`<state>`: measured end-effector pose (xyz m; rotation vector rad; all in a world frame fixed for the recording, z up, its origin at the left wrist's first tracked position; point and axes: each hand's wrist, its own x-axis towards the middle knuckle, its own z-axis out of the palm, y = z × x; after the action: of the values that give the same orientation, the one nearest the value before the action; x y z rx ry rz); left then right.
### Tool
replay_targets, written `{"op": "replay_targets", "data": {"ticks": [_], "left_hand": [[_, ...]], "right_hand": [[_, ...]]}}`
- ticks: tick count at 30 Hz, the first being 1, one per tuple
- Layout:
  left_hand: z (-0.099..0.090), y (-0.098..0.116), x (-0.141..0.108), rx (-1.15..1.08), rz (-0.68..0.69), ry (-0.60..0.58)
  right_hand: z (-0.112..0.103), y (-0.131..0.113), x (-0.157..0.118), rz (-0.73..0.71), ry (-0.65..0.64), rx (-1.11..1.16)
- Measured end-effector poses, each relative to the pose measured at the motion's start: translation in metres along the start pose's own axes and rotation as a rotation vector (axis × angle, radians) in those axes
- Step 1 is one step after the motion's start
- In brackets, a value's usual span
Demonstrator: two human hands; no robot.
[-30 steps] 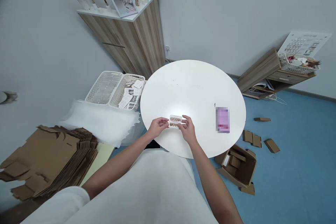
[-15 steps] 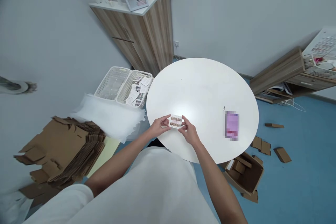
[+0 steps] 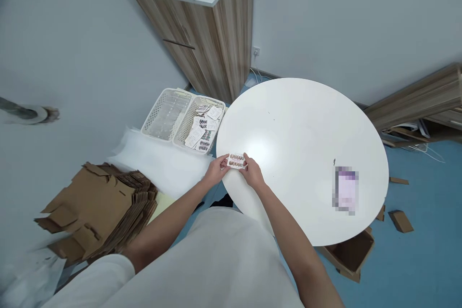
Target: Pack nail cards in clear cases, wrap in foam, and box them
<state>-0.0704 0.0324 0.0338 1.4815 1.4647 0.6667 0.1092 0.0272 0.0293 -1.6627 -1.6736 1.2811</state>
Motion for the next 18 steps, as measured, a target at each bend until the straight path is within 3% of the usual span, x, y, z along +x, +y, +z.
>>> {"op": "replay_targets", "data": {"ticks": [8, 18], "left_hand": [[-0.011, -0.024, 0.03, 0.151, -0.021, -0.06], [0.0, -0.037, 0.019, 0.394, 0.01, -0.241]], "right_hand": [[0.024, -0.002, 0.035, 0.107, -0.018, -0.167], [0.042, 0.007, 0.021, 0.202, 0.004, -0.335]]}}
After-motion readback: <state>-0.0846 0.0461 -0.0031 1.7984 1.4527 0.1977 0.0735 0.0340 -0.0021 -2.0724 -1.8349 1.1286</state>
